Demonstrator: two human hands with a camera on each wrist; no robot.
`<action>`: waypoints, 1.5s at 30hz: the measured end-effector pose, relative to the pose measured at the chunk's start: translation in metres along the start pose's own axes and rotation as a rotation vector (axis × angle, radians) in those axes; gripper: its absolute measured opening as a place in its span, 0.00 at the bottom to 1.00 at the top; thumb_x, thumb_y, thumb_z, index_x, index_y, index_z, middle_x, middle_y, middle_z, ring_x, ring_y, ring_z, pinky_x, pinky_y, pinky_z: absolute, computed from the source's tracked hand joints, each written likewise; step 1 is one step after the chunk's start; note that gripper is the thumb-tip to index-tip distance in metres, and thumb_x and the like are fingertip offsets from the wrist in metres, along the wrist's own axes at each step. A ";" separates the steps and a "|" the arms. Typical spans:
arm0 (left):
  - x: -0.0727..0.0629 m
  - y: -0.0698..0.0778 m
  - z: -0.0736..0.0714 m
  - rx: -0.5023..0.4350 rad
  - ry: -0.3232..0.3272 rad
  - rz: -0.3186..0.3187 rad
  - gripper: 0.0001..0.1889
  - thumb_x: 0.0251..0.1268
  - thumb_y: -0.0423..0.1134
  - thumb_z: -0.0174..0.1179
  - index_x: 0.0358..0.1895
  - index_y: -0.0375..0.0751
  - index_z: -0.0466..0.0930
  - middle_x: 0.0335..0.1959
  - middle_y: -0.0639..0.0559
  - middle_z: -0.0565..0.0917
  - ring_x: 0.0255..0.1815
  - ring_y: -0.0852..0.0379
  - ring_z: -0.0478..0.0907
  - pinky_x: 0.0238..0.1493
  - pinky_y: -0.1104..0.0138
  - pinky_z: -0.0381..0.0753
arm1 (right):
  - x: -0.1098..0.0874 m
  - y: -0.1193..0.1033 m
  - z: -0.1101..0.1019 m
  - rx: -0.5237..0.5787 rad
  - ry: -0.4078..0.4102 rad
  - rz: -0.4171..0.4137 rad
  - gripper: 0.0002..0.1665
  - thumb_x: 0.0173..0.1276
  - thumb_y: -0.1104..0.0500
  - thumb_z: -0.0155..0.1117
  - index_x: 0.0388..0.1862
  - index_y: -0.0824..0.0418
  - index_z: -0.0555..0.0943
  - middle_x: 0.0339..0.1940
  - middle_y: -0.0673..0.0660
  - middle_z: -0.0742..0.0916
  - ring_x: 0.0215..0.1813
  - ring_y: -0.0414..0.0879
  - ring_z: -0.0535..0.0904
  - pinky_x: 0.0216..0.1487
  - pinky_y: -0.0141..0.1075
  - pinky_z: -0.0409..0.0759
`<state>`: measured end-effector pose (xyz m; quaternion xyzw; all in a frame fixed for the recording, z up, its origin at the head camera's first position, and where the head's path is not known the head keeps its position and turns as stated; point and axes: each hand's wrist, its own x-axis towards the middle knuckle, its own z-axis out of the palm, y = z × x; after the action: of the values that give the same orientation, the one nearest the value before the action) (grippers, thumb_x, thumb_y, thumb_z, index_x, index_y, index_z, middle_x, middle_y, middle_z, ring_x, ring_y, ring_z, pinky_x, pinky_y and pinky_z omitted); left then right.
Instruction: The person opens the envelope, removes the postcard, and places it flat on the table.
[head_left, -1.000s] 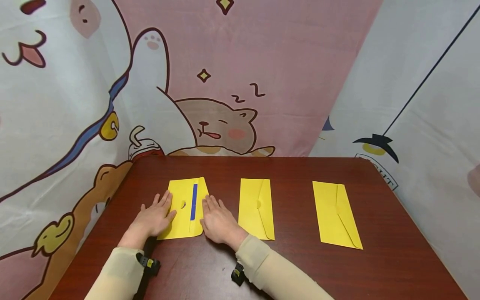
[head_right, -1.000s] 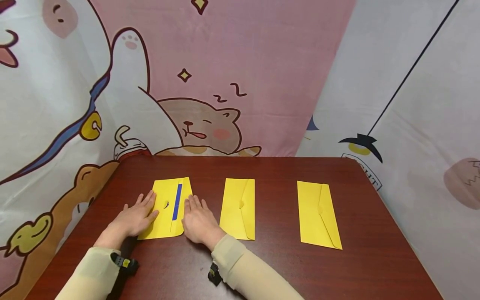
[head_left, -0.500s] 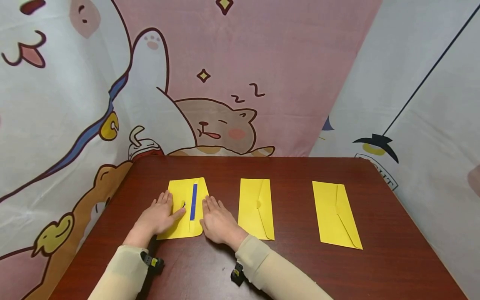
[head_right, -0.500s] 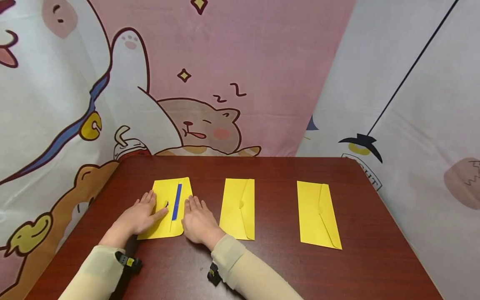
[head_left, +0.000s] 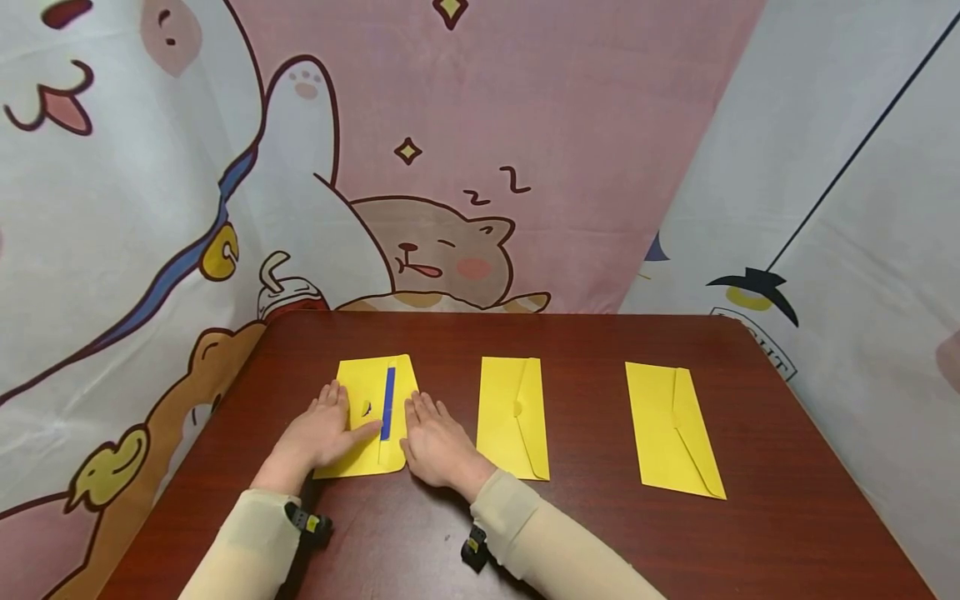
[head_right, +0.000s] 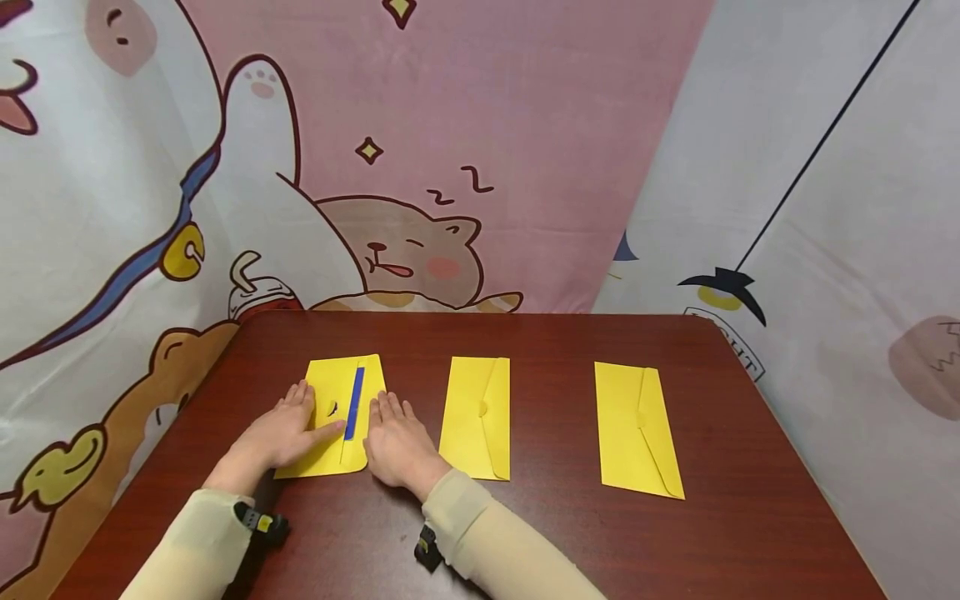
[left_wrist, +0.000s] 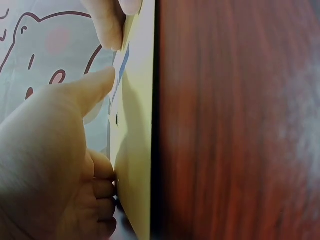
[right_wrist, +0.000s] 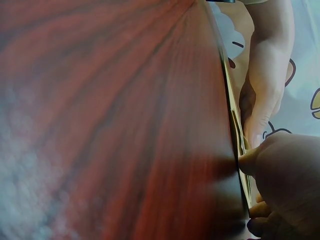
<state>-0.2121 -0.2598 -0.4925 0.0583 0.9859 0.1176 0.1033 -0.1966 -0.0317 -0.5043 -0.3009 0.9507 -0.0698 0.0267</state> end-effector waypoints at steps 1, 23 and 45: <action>0.000 0.001 0.000 0.002 0.000 0.000 0.63 0.70 0.77 0.48 0.78 0.14 0.47 0.81 0.19 0.48 0.82 0.25 0.47 0.79 0.38 0.53 | 0.000 0.000 0.000 -0.003 0.002 -0.002 0.39 0.86 0.46 0.51 0.83 0.70 0.62 0.84 0.66 0.64 0.85 0.58 0.58 0.81 0.50 0.59; 0.003 0.008 0.005 0.024 0.005 -0.045 0.64 0.66 0.72 0.57 0.79 0.14 0.46 0.81 0.19 0.47 0.80 0.23 0.51 0.76 0.36 0.59 | -0.001 0.000 -0.001 0.001 -0.004 0.006 0.39 0.86 0.46 0.50 0.83 0.70 0.61 0.84 0.66 0.64 0.85 0.58 0.57 0.81 0.50 0.58; 0.003 0.019 0.006 0.026 0.016 -0.061 0.62 0.63 0.66 0.61 0.77 0.11 0.46 0.80 0.16 0.46 0.81 0.22 0.49 0.75 0.35 0.59 | 0.000 0.001 0.001 -0.014 -0.016 0.000 0.39 0.86 0.46 0.48 0.83 0.70 0.61 0.84 0.66 0.64 0.85 0.58 0.57 0.81 0.49 0.57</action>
<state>-0.2121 -0.2394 -0.4941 0.0287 0.9895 0.1020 0.0983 -0.1967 -0.0314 -0.5055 -0.3018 0.9509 -0.0608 0.0323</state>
